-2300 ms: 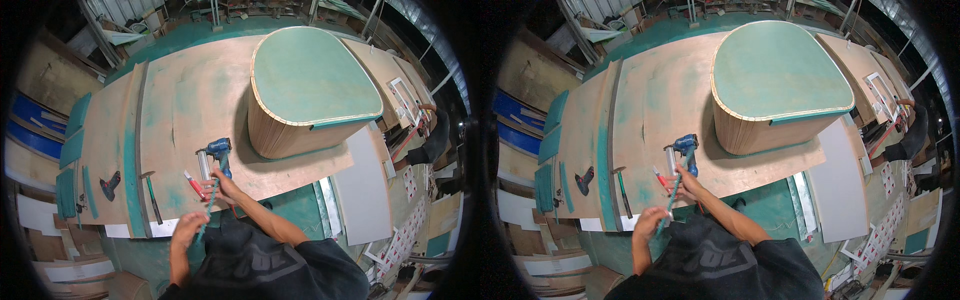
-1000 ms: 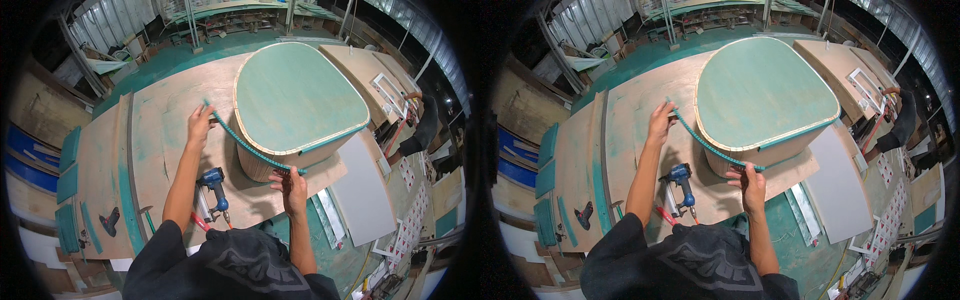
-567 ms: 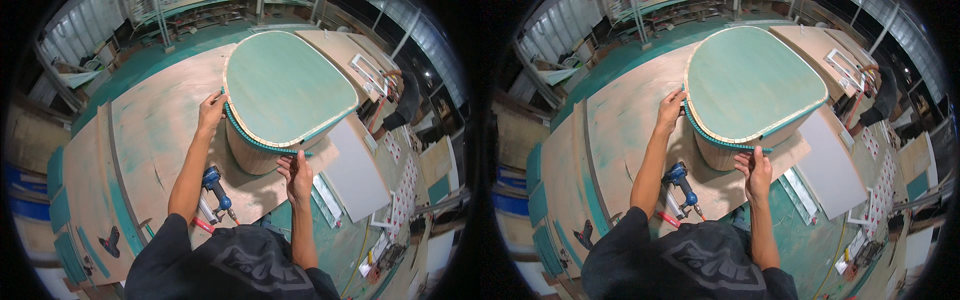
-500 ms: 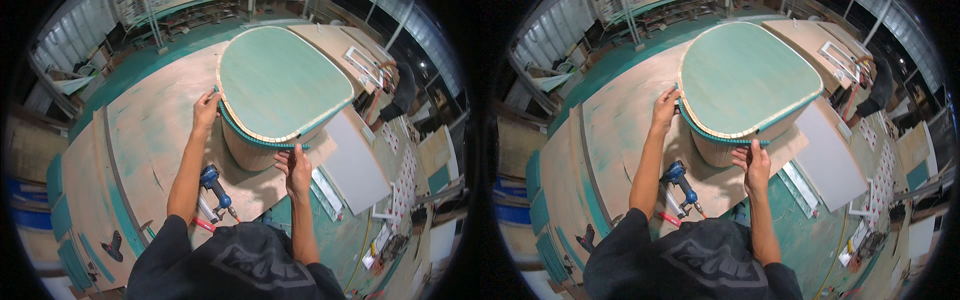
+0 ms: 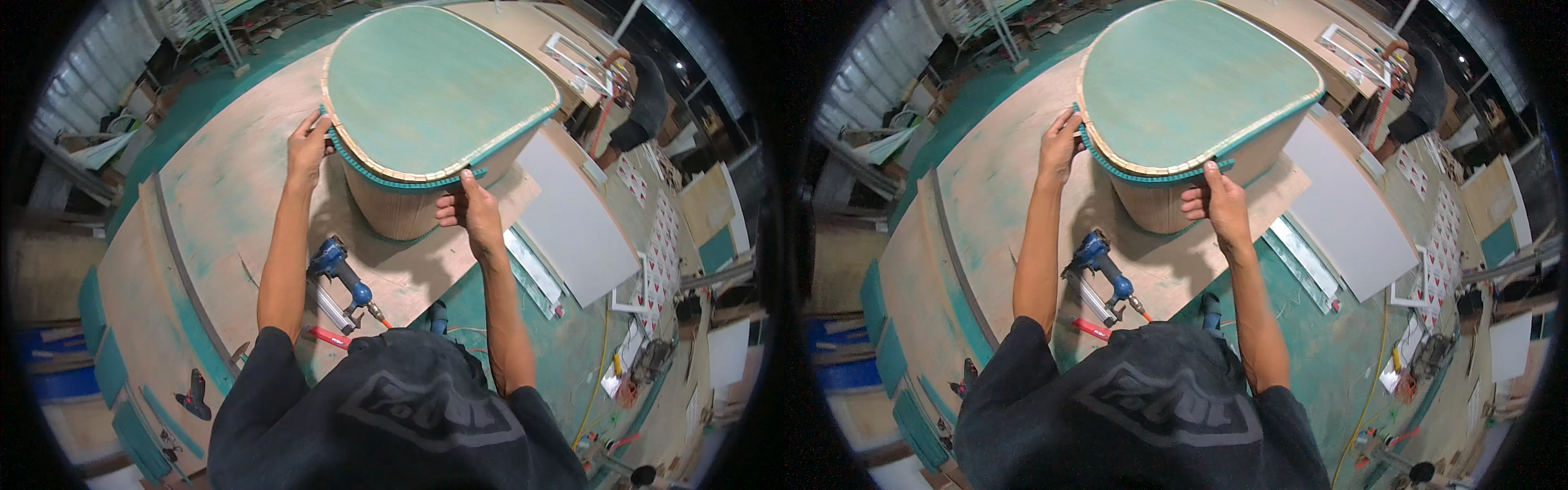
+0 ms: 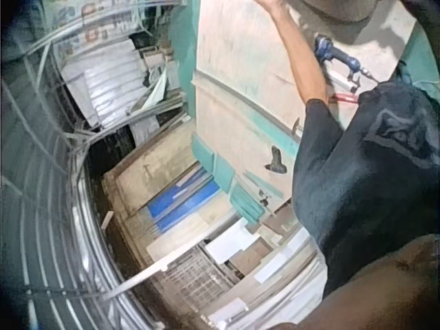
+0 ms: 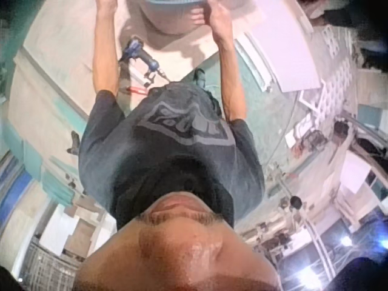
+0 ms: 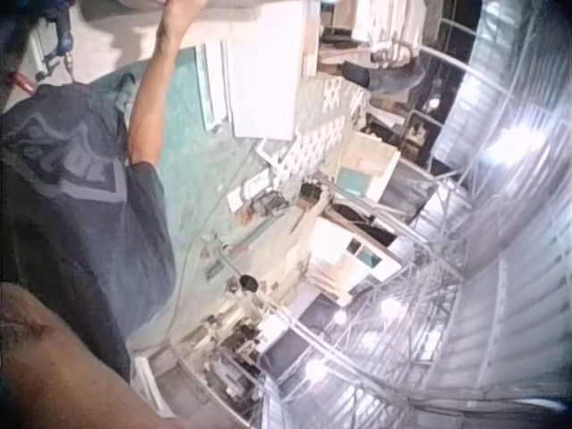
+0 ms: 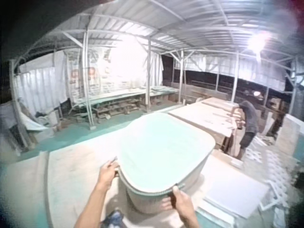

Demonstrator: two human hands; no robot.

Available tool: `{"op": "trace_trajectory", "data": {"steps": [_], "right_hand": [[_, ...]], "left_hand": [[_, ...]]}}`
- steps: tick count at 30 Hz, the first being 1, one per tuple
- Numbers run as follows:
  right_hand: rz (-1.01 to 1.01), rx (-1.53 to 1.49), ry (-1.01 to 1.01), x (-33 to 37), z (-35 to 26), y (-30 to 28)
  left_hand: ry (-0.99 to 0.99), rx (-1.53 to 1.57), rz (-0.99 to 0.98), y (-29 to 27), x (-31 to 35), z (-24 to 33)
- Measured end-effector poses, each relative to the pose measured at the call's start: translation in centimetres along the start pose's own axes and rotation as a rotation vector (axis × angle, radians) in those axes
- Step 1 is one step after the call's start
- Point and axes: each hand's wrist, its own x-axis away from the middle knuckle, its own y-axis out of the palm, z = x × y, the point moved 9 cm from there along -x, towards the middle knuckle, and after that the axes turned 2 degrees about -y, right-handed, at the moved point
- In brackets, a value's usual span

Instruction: The person assembles a curved wooden furniture piece using a pneumatic nail gun, applying a flexible wooden trim along the edge, and wiping the surface with a cloth.

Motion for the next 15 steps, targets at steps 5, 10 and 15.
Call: {"op": "trace_trajectory", "data": {"steps": [5, 10, 15], "right_hand": [[-0.032, 0.05, 0.025, -0.1, -0.4, 0.3], [-0.066, 0.013, 0.03, -0.3, 0.3, 0.9], [-0.061, 0.033, 0.062, -0.2, 0.2, 1.3]], "left_hand": [[0.014, -0.087, 0.027, 0.2, -1.4, 1.0], [0.017, -0.136, 0.084, 0.0, -2.5, 1.2], [0.022, -0.172, 0.101, 0.1, -3.2, 1.0]]}}
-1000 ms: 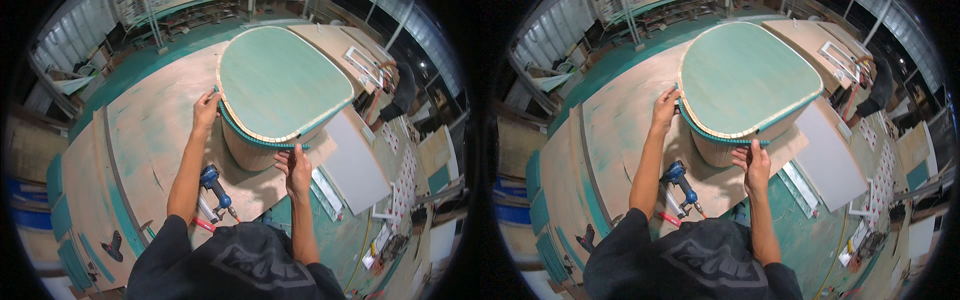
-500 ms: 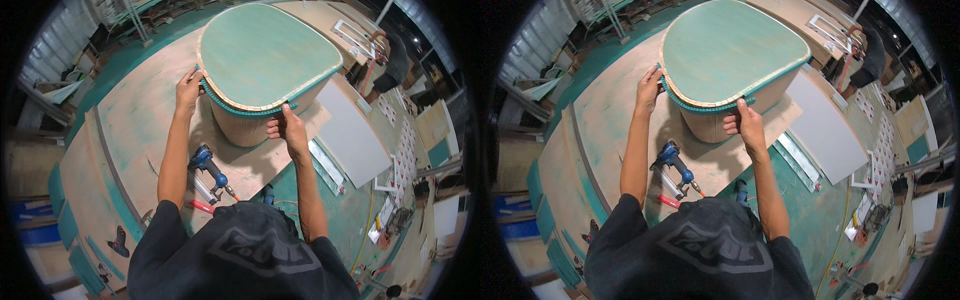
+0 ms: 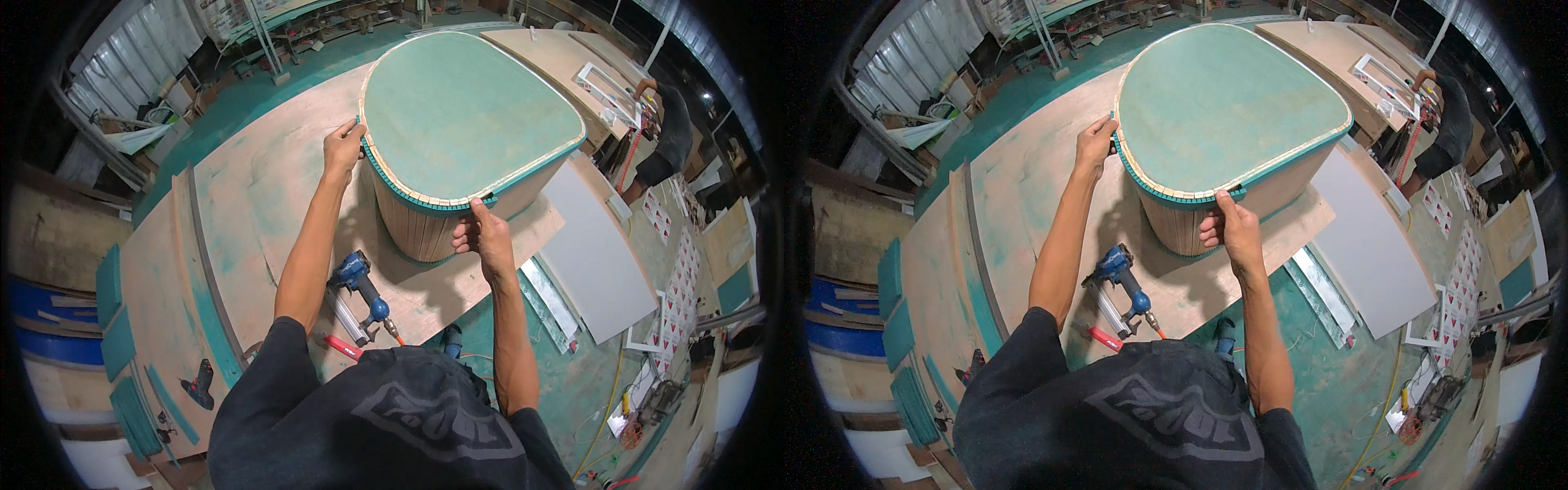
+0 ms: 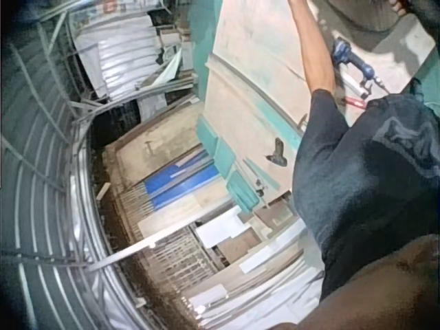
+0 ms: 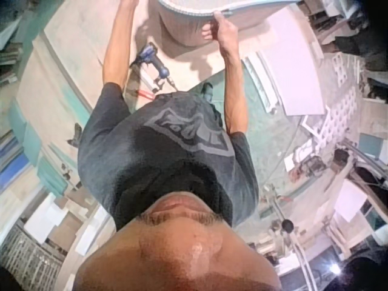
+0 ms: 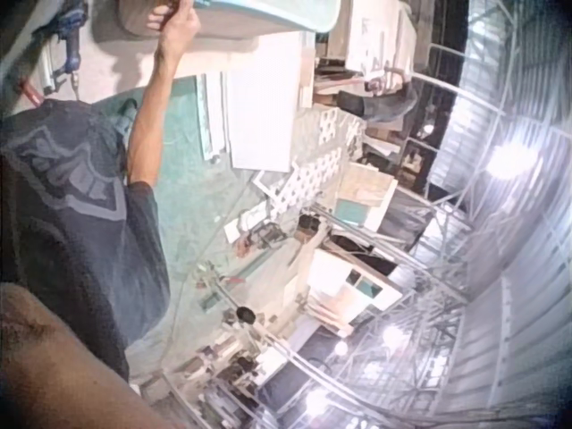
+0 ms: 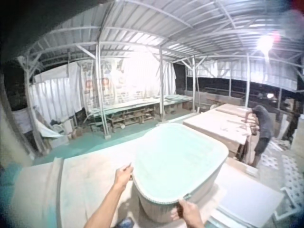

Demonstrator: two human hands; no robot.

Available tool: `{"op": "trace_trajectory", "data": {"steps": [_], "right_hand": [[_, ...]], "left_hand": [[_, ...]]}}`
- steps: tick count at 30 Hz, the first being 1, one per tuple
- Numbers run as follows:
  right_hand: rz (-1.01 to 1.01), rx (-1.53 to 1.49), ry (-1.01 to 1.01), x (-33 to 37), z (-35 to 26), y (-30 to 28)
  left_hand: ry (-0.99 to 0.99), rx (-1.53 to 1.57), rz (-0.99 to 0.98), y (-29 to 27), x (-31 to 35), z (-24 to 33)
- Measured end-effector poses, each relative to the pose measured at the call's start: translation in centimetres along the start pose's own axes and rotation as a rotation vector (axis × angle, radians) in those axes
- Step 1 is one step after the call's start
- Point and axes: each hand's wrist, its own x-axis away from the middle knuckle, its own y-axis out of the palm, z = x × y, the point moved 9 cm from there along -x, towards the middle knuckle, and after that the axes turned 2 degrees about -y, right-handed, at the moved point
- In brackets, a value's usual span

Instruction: The person assembles a curved wooden furniture piece using a pneumatic nail gun, applying a flexible wooden trim along the edge, and wiping the surface with a cloth.

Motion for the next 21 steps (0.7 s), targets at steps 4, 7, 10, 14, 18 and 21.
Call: {"op": "trace_trajectory", "data": {"steps": [4, 7, 10, 14, 18, 21], "right_hand": [[-0.058, 0.043, 0.007, -0.1, -0.5, 0.3], [-0.075, 0.082, 0.049, -0.2, -0.9, 0.3], [-0.094, 0.107, 0.06, -0.1, -0.8, -0.2], [-0.066, 0.019, 0.044, -0.1, -0.6, -0.5], [0.048, -0.081, -0.05, 0.0, -0.6, -0.8], [0.092, -0.076, -0.076, -0.1, -0.3, -1.0]], "left_hand": [[0.003, -0.024, 0.007, -0.4, -0.7, -0.8], [-0.012, -0.026, -0.007, -0.4, -0.8, -0.7], [-0.006, -0.025, -0.049, -0.3, -1.0, -0.6], [0.024, 0.0, -0.08, 0.0, -0.7, -0.3], [0.034, 0.003, -0.055, -0.3, -0.6, -0.5], [0.03, -0.011, -0.056, -0.3, -0.8, -0.6]]}}
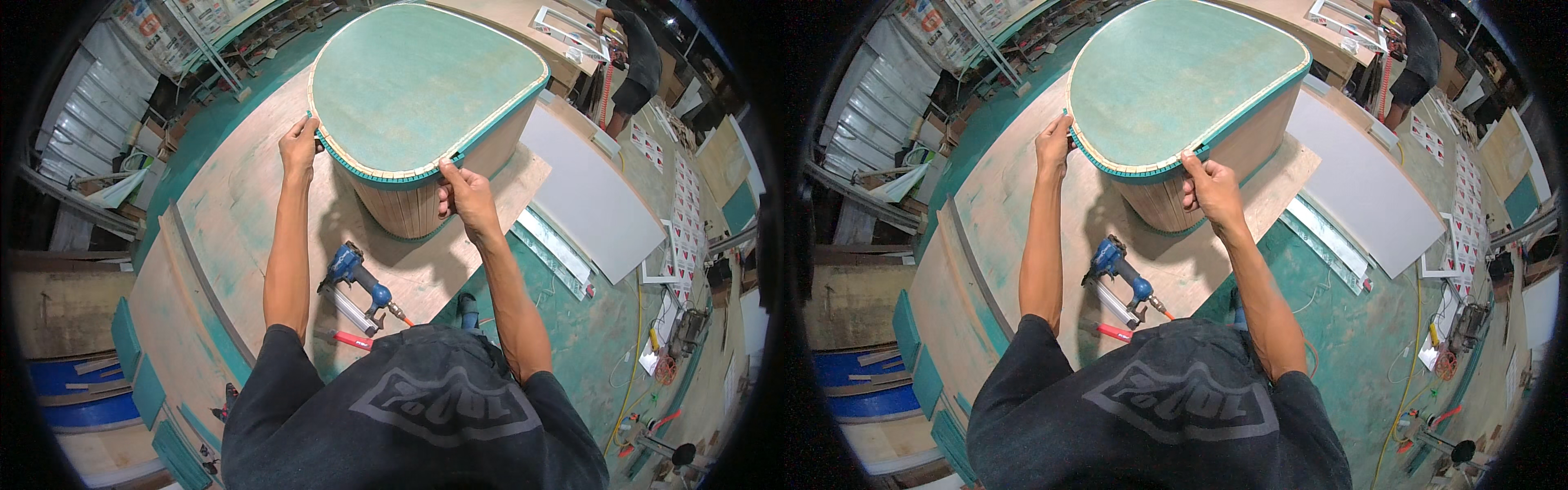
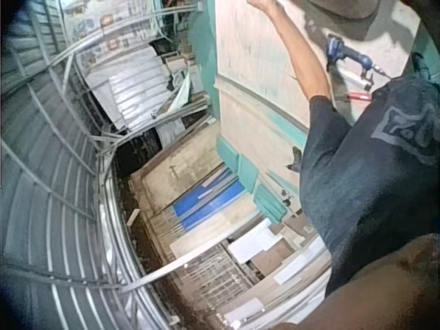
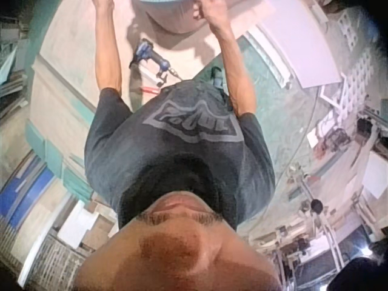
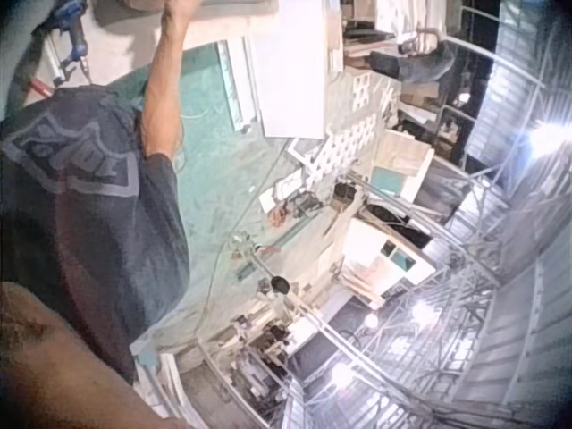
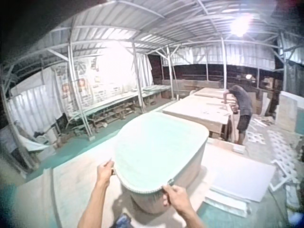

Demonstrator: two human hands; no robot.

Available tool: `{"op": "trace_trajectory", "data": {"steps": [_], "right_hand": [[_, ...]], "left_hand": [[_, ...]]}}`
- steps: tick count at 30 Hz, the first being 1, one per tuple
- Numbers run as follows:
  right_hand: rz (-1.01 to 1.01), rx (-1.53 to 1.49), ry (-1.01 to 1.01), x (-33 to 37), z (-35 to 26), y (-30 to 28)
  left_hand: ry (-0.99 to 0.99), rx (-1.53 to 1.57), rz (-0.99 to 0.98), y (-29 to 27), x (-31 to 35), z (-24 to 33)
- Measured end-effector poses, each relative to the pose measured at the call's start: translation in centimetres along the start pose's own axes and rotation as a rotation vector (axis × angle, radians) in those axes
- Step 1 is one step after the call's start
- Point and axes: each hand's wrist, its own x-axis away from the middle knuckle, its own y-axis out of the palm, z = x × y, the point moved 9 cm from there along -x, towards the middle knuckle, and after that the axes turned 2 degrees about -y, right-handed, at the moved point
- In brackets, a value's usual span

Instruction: The person assembles a curved wooden furniture piece using a pneumatic nail gun, applying a flexible wooden trim along the edge, and wiping the surface with a cloth.

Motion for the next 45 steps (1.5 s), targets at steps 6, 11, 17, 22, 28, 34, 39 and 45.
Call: {"op": "trace_trajectory", "data": {"steps": [6, 11, 17, 22, 28, 34, 39, 45], "right_hand": [[-0.012, 0.065, 0.034, -0.6, 0.1, -0.8], [-0.071, 0.093, 0.063, -0.3, -0.7, 0.2], [-0.091, 0.199, 0.069, -1.1, -0.9, -0.1], [-0.116, 0.12, 0.171, -1.3, -1.0, -0.7], [-0.1, 0.035, 0.113, -0.6, -0.5, -0.4], [-0.128, 0.031, 0.041, -0.1, -0.4, 0.3], [-0.115, 0.086, 0.075, -0.8, -0.7, -0.1], [-0.124, 0.1, 0.13, -1.0, -0.9, -0.3]], "left_hand": [[0.006, 0.02, -0.018, 0.0, -0.4, 0.0], [-0.002, -0.028, 0.03, -0.1, -0.5, 0.6], [-0.056, 0.06, -0.058, -0.2, -0.8, -0.1], [-0.089, 0.071, -0.086, 0.3, 0.3, 0.0], [-0.026, 0.074, -0.075, 0.1, 0.0, 0.8], [-0.036, 0.082, -0.014, 0.1, 0.6, 0.6], [-0.054, 0.078, -0.017, 0.3, 0.7, 0.6], [-0.054, 0.019, -0.007, 0.2, 0.6, 1.2]]}}
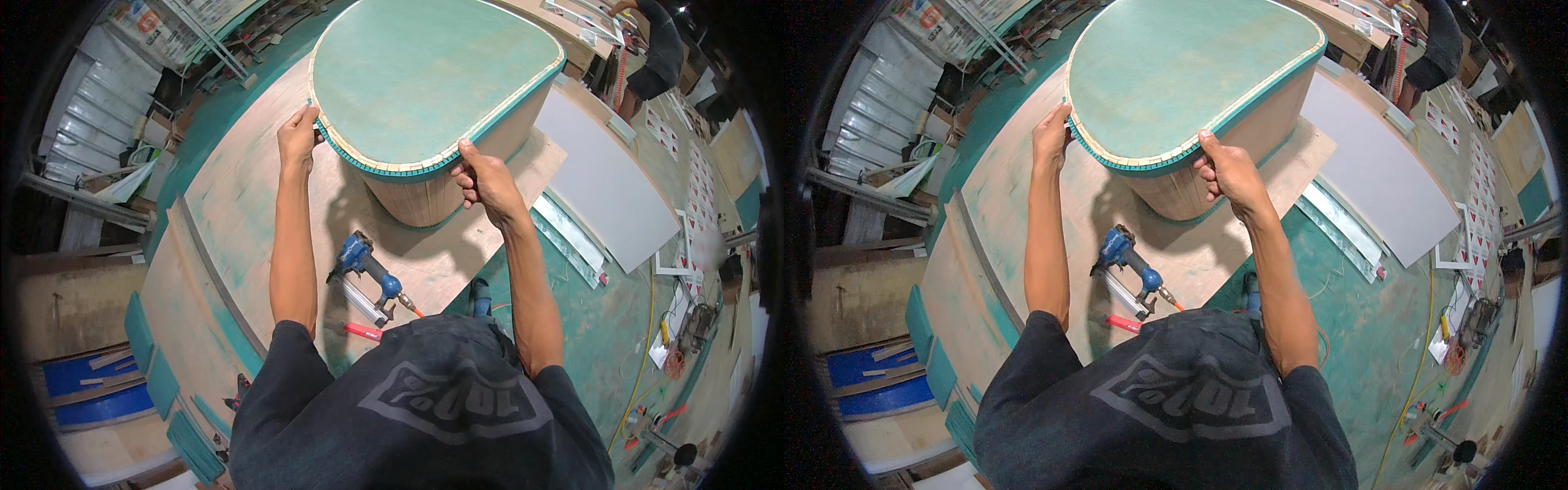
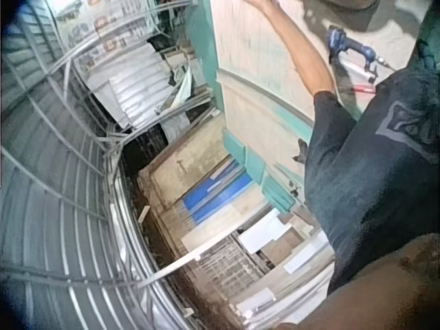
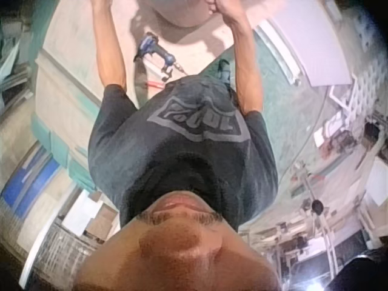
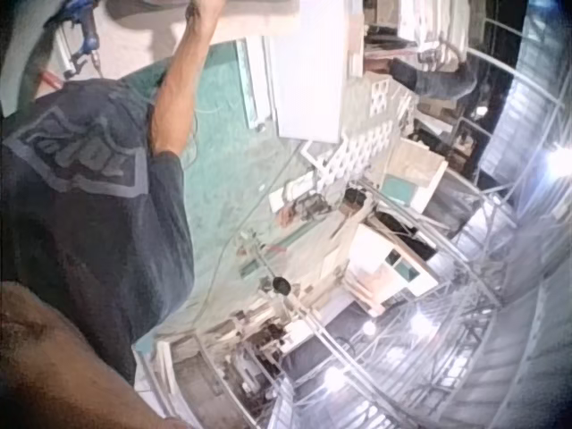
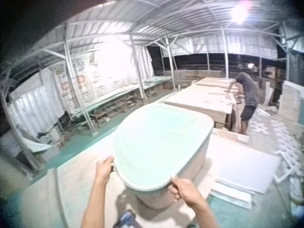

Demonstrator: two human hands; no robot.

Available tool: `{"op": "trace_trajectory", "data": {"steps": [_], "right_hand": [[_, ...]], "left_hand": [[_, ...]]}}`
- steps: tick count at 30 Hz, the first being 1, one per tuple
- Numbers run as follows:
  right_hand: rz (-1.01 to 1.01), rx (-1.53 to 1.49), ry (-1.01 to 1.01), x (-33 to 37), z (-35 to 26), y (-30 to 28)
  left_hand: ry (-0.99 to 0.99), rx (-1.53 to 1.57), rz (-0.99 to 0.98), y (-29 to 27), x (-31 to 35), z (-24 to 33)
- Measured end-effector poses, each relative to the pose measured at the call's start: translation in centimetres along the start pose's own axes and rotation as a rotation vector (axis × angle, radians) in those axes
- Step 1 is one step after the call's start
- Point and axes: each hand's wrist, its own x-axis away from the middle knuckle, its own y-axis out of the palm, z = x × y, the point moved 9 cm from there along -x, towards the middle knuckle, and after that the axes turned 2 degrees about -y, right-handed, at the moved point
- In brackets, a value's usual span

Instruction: The person assembles a curved wooden furniture piece using a pneumatic nail gun, applying a flexible wooden trim along the edge, and wiping the surface with a cloth.

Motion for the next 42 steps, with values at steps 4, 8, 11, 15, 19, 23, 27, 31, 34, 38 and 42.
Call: {"op": "trace_trajectory", "data": {"steps": [4, 8, 11, 15, 19, 23, 27, 31, 34, 38, 42], "right_hand": [[0.018, -0.046, 0.012, -0.3, 0.5, 0.0], [0.062, -0.07, -0.039, -0.1, 0.3, -0.6], [0.098, -0.021, -0.077, -0.5, 1.0, -0.5], [0.093, -0.012, -0.093, -0.5, 0.7, -0.1], [-0.023, -0.049, -0.122, 0.8, 1.3, -1.7], [-0.207, -0.011, -0.067, 4.5, 5.7, -4.2], [-0.374, -0.017, 0.162, 6.7, 18.4, -4.7], [-0.492, 0.03, 0.391, 10.6, 28.2, -2.3], [-0.642, 0.074, 0.481, 13.5, 30.3, 1.7], [-0.911, 0.081, 0.605, 16.8, 30.5, 6.4], [-0.993, 0.09, 0.624, 17.8, 32.4, 8.8]], "left_hand": [[0.024, -0.026, 0.004, 0.1, -0.1, 0.3], [0.042, -0.106, 0.036, 1.1, 0.4, 0.9], [0.035, 0.004, -0.011, 0.3, 0.0, -0.1], [0.051, -0.014, 0.043, -0.5, -0.1, -0.6], [0.032, -0.008, 0.027, -0.7, 3.4, -0.2], [-0.052, 0.01, 0.024, -6.0, 7.7, -5.6], [-0.233, -0.003, 0.161, -11.2, 13.7, -15.0], [-0.269, -0.139, 0.572, -17.1, 21.8, -17.9], [-0.33, -0.294, 0.613, -25.7, 23.3, -23.7], [-0.469, -0.261, 0.928, -37.6, 27.1, -28.4], [-0.499, -0.249, 0.991, -41.5, 29.3, -28.0]]}}
